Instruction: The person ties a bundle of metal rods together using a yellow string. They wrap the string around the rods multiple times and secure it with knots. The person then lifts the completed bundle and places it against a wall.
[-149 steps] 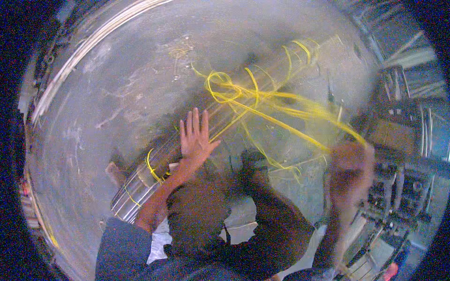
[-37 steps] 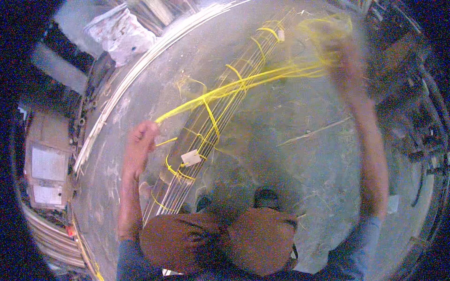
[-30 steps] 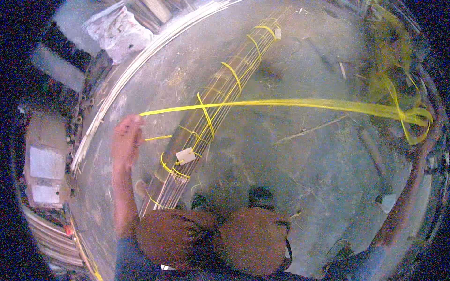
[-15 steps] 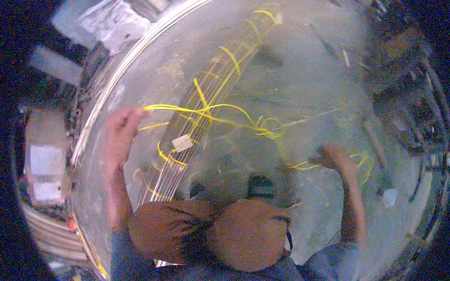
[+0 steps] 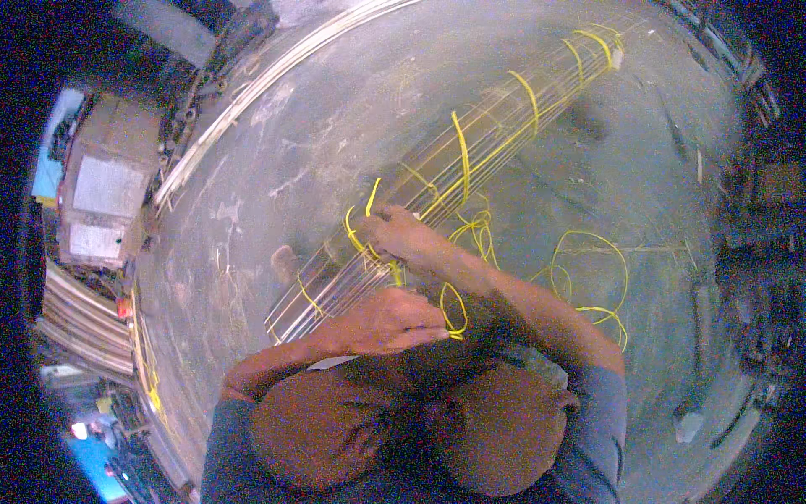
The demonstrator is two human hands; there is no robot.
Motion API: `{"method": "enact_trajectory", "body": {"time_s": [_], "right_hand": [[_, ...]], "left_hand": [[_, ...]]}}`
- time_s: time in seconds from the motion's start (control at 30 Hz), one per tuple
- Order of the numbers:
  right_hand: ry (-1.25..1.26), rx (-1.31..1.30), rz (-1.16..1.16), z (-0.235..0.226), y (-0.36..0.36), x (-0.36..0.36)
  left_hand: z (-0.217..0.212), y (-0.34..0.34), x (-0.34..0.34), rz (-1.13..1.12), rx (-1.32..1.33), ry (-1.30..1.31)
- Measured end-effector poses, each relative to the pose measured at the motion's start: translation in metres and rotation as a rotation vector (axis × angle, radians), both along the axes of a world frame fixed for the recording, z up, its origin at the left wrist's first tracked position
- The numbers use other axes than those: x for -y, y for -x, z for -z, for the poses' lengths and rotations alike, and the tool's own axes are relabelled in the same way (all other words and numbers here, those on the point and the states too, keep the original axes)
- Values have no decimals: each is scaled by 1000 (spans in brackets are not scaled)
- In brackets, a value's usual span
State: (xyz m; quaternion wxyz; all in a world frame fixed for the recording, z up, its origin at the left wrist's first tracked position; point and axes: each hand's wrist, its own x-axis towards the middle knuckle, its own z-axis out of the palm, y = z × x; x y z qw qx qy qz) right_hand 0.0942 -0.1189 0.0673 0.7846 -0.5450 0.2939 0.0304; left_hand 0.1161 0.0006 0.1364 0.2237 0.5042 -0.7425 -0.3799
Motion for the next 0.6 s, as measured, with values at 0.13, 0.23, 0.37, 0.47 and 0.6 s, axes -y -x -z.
{"method": "enact_trajectory", "body": {"time_s": [0.13, 0.23, 0.37, 0.47, 0.6], "right_hand": [[716, 202, 47, -1, 2, -10], [780, 68, -46, 8, 9, -22], [682, 181, -130, -13, 20, -61], [726, 81, -214, 12, 61, -54], [775, -2, -290, 94, 79, -56]], "left_hand": [[25, -34, -47, -653, 287, 315], [77, -60, -58, -948, 777, 241], [134, -86, -72, -787, 1111, 117], [117, -79, -66, -796, 953, 9], [110, -76, -59, -819, 847, 10]]}}
